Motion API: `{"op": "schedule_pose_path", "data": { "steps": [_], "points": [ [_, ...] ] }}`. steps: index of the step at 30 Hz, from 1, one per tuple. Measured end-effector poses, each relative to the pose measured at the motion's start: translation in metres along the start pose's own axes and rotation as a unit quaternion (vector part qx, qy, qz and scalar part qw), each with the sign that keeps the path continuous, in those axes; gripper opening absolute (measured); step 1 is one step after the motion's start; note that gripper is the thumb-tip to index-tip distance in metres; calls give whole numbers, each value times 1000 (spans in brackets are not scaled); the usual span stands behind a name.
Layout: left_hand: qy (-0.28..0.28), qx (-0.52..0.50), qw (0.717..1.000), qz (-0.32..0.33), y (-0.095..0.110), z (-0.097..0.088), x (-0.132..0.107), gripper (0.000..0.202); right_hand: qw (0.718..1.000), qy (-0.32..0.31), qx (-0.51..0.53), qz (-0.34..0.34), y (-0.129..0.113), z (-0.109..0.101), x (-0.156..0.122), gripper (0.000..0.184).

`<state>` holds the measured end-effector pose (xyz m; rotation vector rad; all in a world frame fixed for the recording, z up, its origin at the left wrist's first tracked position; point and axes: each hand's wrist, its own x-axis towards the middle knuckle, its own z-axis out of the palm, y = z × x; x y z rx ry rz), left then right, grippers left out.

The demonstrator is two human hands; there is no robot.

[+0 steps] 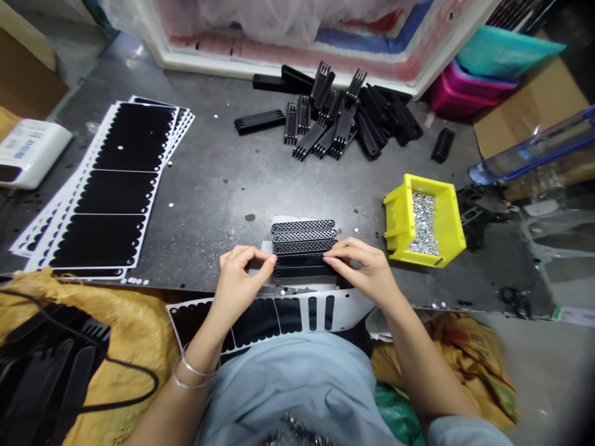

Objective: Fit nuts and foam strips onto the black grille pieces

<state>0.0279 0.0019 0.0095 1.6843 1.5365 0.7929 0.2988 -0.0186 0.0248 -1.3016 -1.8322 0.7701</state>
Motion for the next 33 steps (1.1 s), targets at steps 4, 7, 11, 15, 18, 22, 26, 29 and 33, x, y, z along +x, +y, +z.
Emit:
{"op": "schedule_pose_path", "data": {
  "steps": [4,7,11,15,18,22,26,29,33],
  "points": [
    [-5,12,1000,8,0,-1,1,15,999,25,24,7,3,3,4,12],
    [-5,16,1000,12,-2,-2,2,16,999,18,29,1,6,2,7,11],
    [-3,29,999,24,0,-3,2,17,999,-3,-22,-42,3,0,6,12],
    [111,82,984,111,9,6,-21,15,986,91,-130,-48,-11,3,-25,21],
    [104,62,960,251,10,28,-49,7,990,30,-133,-35,-14,12,-60,24],
    [-41,21,933,357,-3,65,-70,29,996,-27,-54,-60,-5,12,-93,24],
    [-55,38,919,389,-13,80,-71,39,983,-2,179,36,-10,-15,-94,12],
    [-28,21,922,387,-5,69,-68,39,972,89,205,66,-23,-24,-68,20],
    [96,23,953,286,8,33,-44,25,998,38,-48,-33,-29,6,-12,37]
  ]
}}
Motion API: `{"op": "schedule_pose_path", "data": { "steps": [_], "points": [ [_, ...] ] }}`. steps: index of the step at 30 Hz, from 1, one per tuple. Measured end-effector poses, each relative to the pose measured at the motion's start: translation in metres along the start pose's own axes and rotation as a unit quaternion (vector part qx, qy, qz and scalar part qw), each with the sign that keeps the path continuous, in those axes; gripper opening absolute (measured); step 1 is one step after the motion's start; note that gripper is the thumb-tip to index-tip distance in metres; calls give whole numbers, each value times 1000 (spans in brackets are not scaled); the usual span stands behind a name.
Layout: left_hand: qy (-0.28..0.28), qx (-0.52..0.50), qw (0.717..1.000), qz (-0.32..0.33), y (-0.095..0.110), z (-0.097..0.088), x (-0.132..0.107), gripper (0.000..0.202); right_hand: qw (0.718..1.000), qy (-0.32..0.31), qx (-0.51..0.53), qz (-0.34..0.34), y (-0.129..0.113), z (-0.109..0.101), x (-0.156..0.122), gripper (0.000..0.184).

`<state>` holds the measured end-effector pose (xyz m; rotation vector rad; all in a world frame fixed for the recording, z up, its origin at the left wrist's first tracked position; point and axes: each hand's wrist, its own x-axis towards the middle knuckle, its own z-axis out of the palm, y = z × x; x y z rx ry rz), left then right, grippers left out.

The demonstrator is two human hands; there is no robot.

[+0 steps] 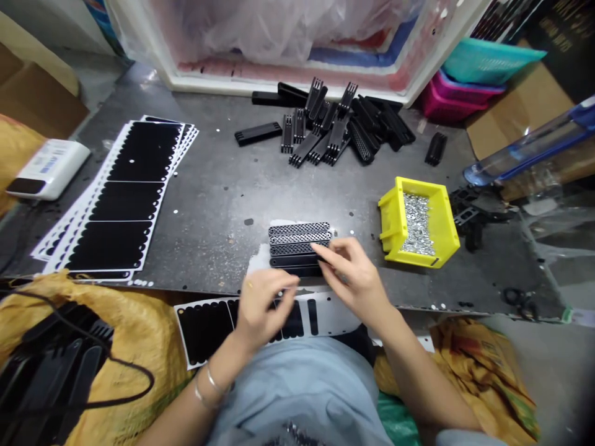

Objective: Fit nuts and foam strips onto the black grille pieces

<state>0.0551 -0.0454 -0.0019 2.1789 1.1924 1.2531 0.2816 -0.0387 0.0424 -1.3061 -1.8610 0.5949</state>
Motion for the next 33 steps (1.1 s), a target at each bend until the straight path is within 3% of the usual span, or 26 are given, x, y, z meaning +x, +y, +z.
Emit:
{"op": "schedule_pose_path", "data": {
  "steps": [3,6,12,23,33],
  "points": [
    [9,57,985,-164,-20,-18,26,8,990,-45,-86,-102,5,30,32,33],
    [-45,31,972,-229,-37,-23,40,15,978,-77,-101,-162,11,44,50,18],
    [-46,-8,964,-261,-40,-15,45,18,977,-107,-75,-170,14,44,59,17],
    [-67,-42,959,-270,-47,-18,49,17,985,-91,10,-144,16,46,61,15],
    [-76,-36,959,-272,-47,-18,52,16,978,-109,-69,-166,11,50,60,19]
  ]
}}
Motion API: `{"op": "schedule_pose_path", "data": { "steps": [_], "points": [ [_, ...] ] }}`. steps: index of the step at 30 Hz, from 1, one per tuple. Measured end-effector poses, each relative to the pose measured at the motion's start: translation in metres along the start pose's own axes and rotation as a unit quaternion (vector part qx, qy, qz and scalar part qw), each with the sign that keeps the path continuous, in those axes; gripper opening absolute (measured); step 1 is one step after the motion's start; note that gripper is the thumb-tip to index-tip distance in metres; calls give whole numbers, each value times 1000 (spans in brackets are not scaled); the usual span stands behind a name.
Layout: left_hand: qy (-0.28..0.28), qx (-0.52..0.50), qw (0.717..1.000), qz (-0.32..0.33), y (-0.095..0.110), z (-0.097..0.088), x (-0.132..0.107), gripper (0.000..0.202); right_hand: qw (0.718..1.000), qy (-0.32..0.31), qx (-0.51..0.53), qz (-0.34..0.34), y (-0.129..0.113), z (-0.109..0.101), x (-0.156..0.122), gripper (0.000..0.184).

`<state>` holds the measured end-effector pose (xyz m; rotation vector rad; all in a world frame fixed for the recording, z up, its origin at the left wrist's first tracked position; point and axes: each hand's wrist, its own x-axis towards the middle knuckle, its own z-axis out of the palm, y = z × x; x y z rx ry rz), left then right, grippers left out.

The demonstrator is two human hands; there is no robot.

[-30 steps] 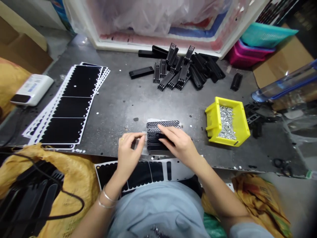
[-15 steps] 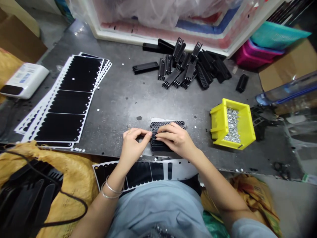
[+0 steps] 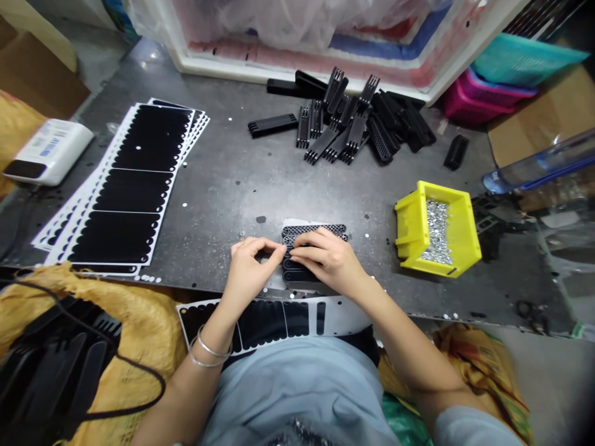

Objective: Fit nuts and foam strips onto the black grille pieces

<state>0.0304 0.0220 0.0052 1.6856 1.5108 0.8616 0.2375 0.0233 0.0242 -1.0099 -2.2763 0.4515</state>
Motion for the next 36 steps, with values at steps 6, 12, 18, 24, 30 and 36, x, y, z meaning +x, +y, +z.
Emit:
{"op": "schedule_pose_path", "data": {
  "steps": [6,12,18,24,30,36],
  "points": [
    [2,18,1000,0,5,2,0,15,993,-17,30,113,10,-39,-22,18],
    [7,16,1000,12,-1,3,-1,17,975,38,115,184,26,-52,-42,10],
    [20,48,997,49,2,0,-1,16,988,71,29,137,21,-48,-47,13],
    [73,43,958,272,11,14,-61,19,989,30,39,138,-36,-23,-95,23],
    [-38,52,939,338,-21,52,-100,36,957,-5,243,160,-48,-7,-136,14],
    [-21,73,922,380,-14,53,-94,40,847,109,462,238,-29,-58,-120,25]
  ]
}}
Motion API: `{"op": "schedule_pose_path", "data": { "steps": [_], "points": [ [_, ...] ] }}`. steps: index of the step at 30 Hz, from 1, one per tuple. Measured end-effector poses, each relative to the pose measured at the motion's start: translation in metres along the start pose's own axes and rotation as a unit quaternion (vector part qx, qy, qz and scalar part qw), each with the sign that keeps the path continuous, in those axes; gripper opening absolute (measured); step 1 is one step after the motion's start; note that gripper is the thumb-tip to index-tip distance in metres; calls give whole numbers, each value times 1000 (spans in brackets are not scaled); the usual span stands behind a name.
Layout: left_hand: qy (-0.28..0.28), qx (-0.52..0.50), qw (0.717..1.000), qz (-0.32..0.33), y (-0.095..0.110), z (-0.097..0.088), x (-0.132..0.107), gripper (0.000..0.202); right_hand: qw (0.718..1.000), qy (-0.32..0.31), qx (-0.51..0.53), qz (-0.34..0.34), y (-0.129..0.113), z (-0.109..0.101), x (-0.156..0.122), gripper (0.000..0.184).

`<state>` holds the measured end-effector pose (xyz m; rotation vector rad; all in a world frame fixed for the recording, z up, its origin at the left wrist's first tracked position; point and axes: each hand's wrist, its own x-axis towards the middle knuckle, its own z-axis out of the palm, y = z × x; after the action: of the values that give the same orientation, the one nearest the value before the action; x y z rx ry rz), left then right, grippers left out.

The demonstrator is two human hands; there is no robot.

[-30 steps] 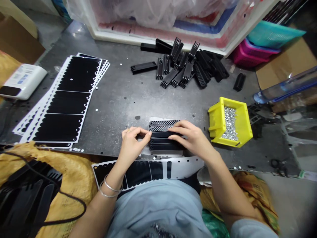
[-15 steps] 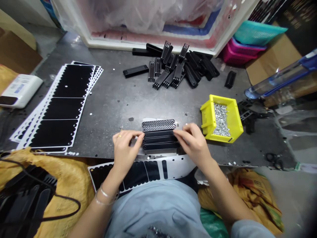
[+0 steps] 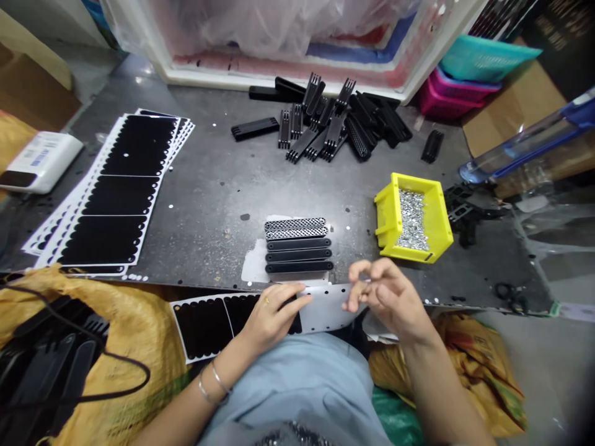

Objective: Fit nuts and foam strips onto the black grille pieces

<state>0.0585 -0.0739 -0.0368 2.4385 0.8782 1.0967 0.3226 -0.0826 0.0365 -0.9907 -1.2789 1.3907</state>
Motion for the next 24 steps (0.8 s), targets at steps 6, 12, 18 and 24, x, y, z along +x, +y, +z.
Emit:
{"op": "schedule_pose_path", "data": {
  "steps": [6,12,18,24],
  "points": [
    [98,88,970,-205,-19,-44,52,15,905,17,-403,-139,4,35,88,31],
    [25,-8,933,-360,-65,-56,81,13,854,-98,-464,-213,26,45,132,20],
    [36,-57,920,-385,-64,-51,83,17,867,-120,-438,-206,25,39,138,22],
    [21,-35,921,-388,-66,-51,90,15,855,-136,-463,-191,18,44,139,24]
  ]
}}
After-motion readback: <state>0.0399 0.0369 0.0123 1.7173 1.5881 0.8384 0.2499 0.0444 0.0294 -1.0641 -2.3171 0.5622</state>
